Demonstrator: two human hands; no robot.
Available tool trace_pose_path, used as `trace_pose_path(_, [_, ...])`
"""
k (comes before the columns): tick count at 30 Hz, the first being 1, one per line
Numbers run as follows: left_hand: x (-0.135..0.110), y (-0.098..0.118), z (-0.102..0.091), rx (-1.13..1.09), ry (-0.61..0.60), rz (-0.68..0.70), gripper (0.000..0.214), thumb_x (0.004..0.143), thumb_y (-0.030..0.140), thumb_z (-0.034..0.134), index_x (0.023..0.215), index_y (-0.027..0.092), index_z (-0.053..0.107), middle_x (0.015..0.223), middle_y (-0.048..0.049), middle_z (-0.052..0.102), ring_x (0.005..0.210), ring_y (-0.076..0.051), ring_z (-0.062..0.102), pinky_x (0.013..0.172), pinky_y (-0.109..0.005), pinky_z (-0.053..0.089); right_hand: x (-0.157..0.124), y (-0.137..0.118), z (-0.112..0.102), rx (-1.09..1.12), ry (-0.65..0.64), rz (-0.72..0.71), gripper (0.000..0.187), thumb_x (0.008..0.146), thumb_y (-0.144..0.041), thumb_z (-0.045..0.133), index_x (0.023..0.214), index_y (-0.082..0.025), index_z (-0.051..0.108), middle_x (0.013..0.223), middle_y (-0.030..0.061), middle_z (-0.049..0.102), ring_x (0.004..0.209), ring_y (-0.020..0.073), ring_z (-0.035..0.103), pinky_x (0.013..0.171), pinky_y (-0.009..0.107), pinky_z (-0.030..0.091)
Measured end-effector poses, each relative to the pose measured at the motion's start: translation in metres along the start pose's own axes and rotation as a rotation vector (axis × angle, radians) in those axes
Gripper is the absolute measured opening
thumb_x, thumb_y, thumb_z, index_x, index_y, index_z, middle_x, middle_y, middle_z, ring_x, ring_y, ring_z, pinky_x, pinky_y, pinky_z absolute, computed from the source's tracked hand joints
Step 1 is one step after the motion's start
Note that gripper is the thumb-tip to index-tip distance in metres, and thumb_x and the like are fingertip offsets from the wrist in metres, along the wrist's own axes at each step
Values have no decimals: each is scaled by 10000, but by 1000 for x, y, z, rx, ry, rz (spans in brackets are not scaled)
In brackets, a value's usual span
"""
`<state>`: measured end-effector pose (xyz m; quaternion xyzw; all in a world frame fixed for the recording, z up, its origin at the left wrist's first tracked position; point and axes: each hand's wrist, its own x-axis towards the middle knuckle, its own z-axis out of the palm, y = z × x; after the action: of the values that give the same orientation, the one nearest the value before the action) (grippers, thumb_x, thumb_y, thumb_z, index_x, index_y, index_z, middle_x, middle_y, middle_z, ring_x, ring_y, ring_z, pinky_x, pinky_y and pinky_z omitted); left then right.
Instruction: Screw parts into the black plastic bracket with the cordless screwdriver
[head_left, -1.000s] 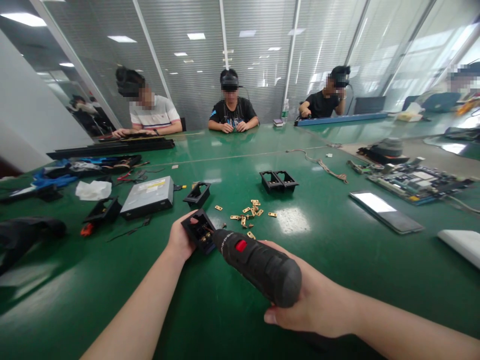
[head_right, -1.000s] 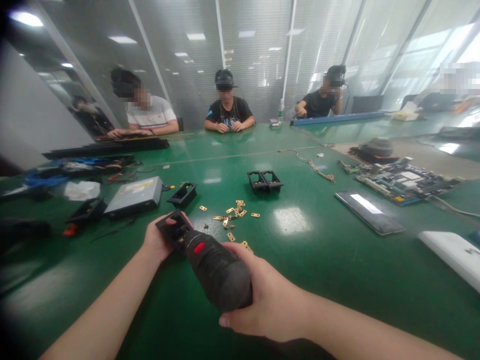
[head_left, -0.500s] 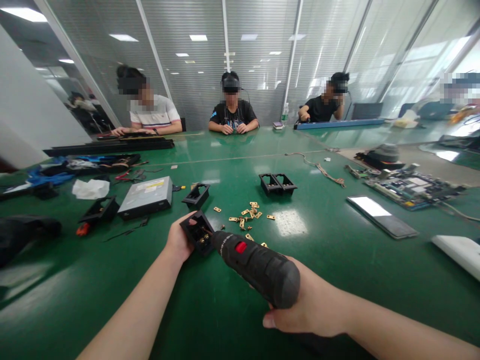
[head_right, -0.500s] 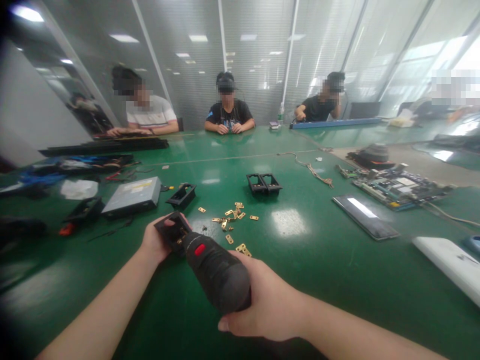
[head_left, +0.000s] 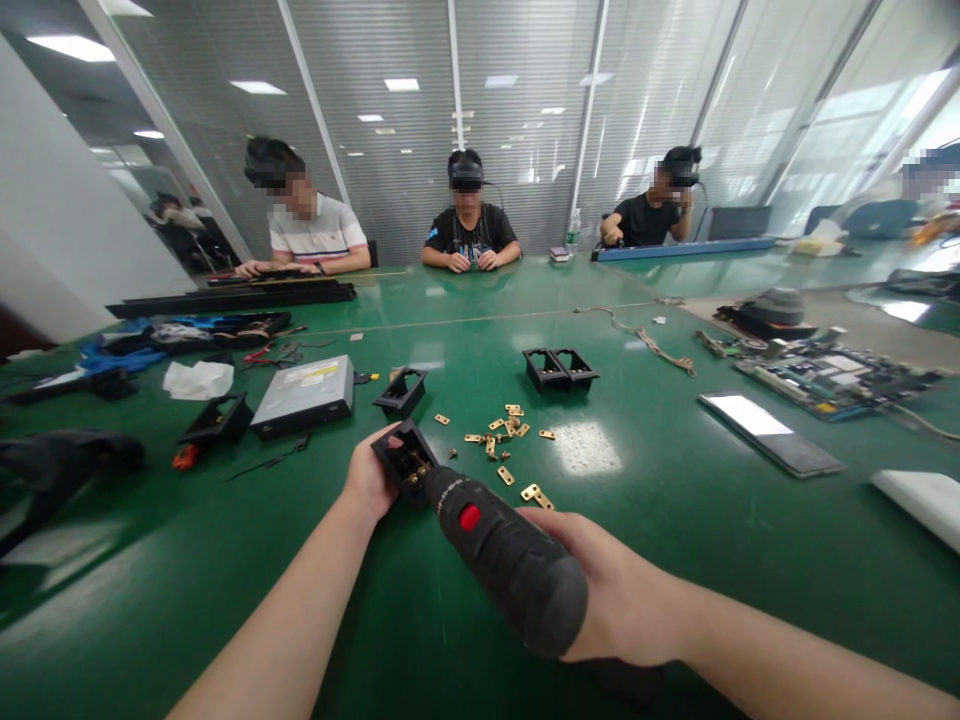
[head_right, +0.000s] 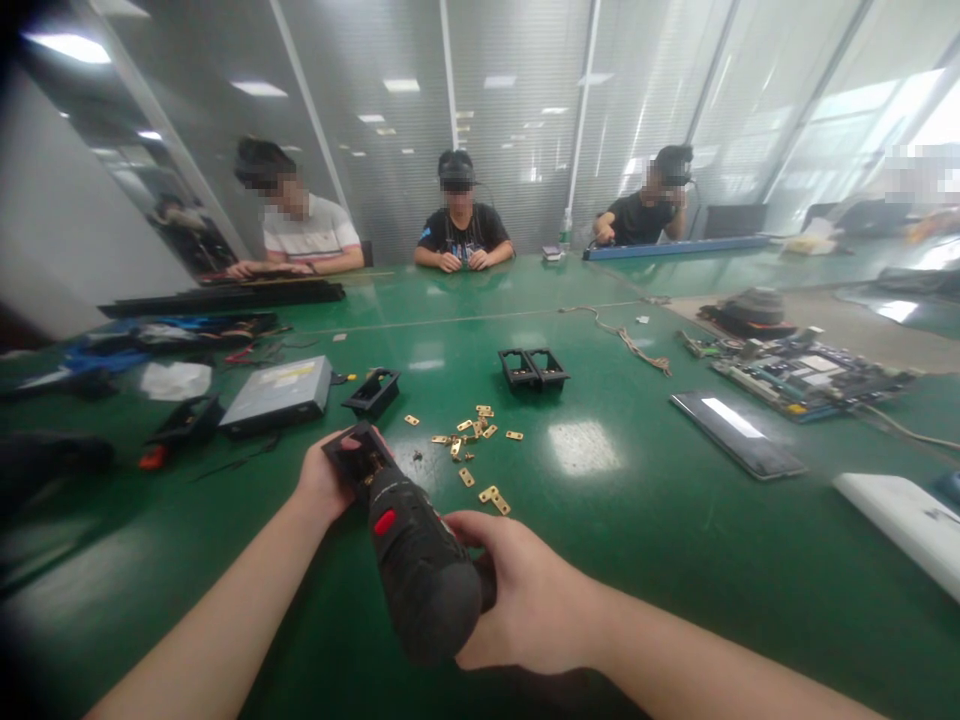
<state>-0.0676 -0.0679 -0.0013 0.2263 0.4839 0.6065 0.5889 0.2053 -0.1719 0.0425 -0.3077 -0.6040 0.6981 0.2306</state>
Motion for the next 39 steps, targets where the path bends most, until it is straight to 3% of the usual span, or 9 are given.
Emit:
trace_pose_path(4, [0,0,0,-2,3,-13,159,587,153,554,727,166,628,627,-65,646,572,-240,628,557,-364,525,3,-3,-3,49,-11,65,581,502,-151,899,1046,-158,695,863,19,679,817,205,631,653,276,495])
trace_pose_path(10, [3,-2,-2,12,-5,-8,154,596,167,565,736,164,629,638,-81,656,576,-249,631,559,-373,530,7,7,-9,226,-95,79,734,488,-161,945,1152,-166,633,814,1,687,715,169,671,677,299,532])
trace_pose_path(22, [2,-1,0,-10,-13,-18,137,604,163,555,717,158,632,647,-87,659,584,-243,631,578,-368,534,6,10,-14,293,-151,35,516,575,-115,910,1020,-147,650,817,13,696,699,153,685,698,300,551])
trace_pose_path(27, [1,-1,1,-18,-35,-17,184,590,154,540,747,164,635,664,-82,664,598,-250,638,588,-378,534,7,9,-15,278,-131,67,578,576,-142,912,1076,-150,622,841,13,685,677,150,685,663,296,556])
trace_pose_path(39, [3,-2,-2,-7,-66,-15,167,587,170,539,744,180,594,636,-56,620,583,-241,621,587,-378,525,7,14,-18,287,-163,26,505,615,-143,891,1025,-146,597,728,-3,704,638,143,680,634,278,558])
